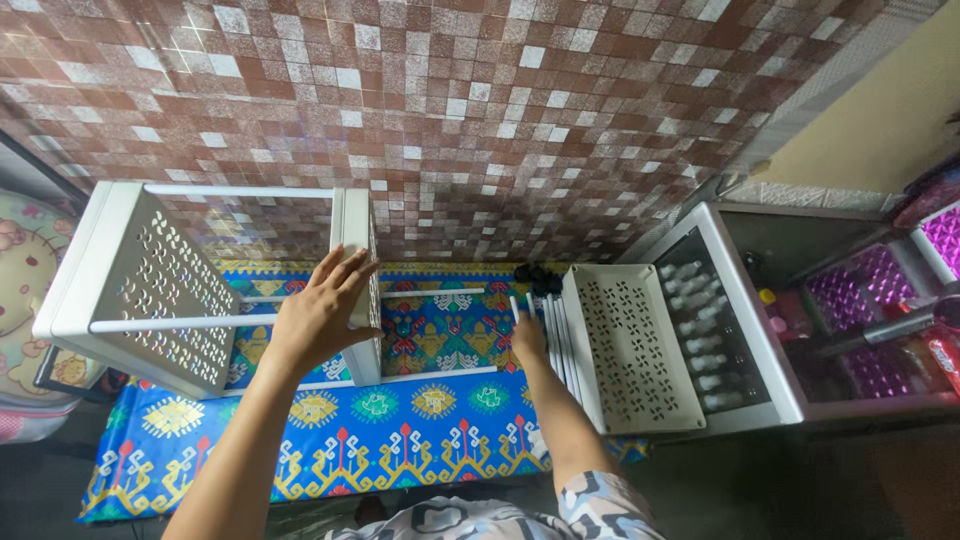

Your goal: The person disassembles a white plastic shelving unit on a patterned table. They remove the side panels and horizontal support rods one by one, placing them on the table. The task is shown from start to finish, ending with the unit fully taken apart.

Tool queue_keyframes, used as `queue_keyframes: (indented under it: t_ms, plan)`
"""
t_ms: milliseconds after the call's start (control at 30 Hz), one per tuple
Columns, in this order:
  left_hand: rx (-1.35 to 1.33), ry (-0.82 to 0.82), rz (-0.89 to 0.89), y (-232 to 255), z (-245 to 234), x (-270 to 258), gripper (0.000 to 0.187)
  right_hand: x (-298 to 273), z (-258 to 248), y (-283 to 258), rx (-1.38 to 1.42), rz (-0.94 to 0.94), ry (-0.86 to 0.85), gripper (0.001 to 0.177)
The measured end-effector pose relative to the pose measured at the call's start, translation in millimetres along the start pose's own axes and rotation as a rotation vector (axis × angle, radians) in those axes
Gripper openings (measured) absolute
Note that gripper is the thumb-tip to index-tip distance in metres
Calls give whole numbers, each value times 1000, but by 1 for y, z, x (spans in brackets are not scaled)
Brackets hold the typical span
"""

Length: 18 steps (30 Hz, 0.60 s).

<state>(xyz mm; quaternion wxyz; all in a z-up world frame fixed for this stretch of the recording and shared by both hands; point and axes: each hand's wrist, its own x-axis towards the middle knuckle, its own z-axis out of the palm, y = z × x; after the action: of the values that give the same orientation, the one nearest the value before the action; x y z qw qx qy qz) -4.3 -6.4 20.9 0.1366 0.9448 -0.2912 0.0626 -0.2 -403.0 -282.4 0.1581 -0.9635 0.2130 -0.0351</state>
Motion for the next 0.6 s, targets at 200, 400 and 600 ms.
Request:
queue_keyframes:
  t_ms: [200,400,600]
  plan:
    - [-17,-30,-27,1,-3,-1,105,-9,-16,3,-147,-68,42,54]
    - [-36,25,33,-6,4,0,100,-61,40,-56,13,-743,-30,56]
    - [24,366,114,-10,28,-27,92,-131,88,-102,5,-805,-120,21]
